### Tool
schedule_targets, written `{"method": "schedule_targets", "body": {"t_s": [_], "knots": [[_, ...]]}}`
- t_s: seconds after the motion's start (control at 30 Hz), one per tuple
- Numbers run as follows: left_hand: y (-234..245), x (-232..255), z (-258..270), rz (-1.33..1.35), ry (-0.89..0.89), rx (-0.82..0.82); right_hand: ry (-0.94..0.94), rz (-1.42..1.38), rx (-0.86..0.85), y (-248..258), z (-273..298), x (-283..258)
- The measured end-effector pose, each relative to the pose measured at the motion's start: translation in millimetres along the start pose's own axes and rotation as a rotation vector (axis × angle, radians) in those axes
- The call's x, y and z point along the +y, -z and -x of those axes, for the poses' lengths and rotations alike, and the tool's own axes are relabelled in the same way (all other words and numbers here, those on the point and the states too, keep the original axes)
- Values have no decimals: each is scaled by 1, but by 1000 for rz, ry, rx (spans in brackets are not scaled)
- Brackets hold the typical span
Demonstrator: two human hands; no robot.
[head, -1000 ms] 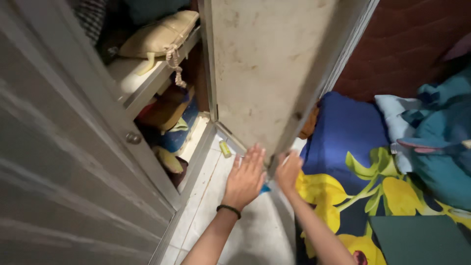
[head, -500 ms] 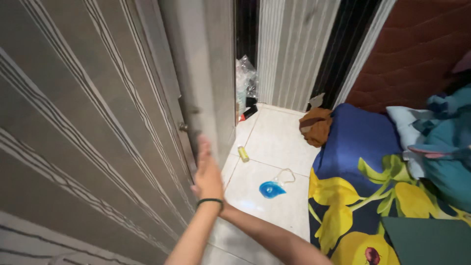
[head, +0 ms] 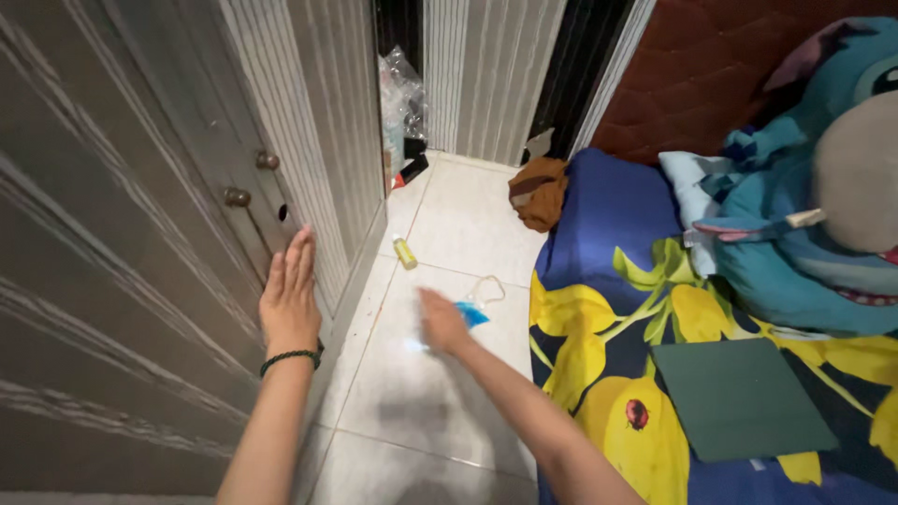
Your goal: The person folds a yellow cloth bag on a bed, then moves it to a closet before gathering and organizing several small items, including bottles and a small pouch, on a desk.
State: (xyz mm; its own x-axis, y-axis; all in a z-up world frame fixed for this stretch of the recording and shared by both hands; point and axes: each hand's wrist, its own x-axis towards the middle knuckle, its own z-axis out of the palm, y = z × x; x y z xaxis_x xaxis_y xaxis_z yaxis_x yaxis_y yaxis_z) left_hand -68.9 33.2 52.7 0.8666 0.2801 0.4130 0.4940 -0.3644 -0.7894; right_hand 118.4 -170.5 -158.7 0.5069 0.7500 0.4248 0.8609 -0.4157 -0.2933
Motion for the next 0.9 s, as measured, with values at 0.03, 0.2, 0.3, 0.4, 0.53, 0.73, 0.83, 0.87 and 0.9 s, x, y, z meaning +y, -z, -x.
{"method": "schedule_targets", "body": {"t_s": [0.03,0.2,0.3,0.4,0.53,0.73,0.83,0.87,0.9], "knots": [[0,-3,-6,-3,8,-20,15,113,23,5,14,28],[2,7,-6,22,19,-54,-457,111,-201,34,52,99],[-5,12,-14,98,57,-54,-640,127,-370,42,50,107],[-6,18,-12,132,76,-62,-630,129,-355,45,59,105],[-4,15,-18,96,78,-46,-595,271,-414,53,54,102],[0,13,-13,162,65,-76,-420,564,-458,50,76,78],[8,5,-3,283,42,-28,-446,367,-386,53,42,75],[11,2,5,287,38,-33,-477,259,-357,55,23,73],[16,-1,11,572,-31,-119,-486,211,-364,57,3,69]]}}
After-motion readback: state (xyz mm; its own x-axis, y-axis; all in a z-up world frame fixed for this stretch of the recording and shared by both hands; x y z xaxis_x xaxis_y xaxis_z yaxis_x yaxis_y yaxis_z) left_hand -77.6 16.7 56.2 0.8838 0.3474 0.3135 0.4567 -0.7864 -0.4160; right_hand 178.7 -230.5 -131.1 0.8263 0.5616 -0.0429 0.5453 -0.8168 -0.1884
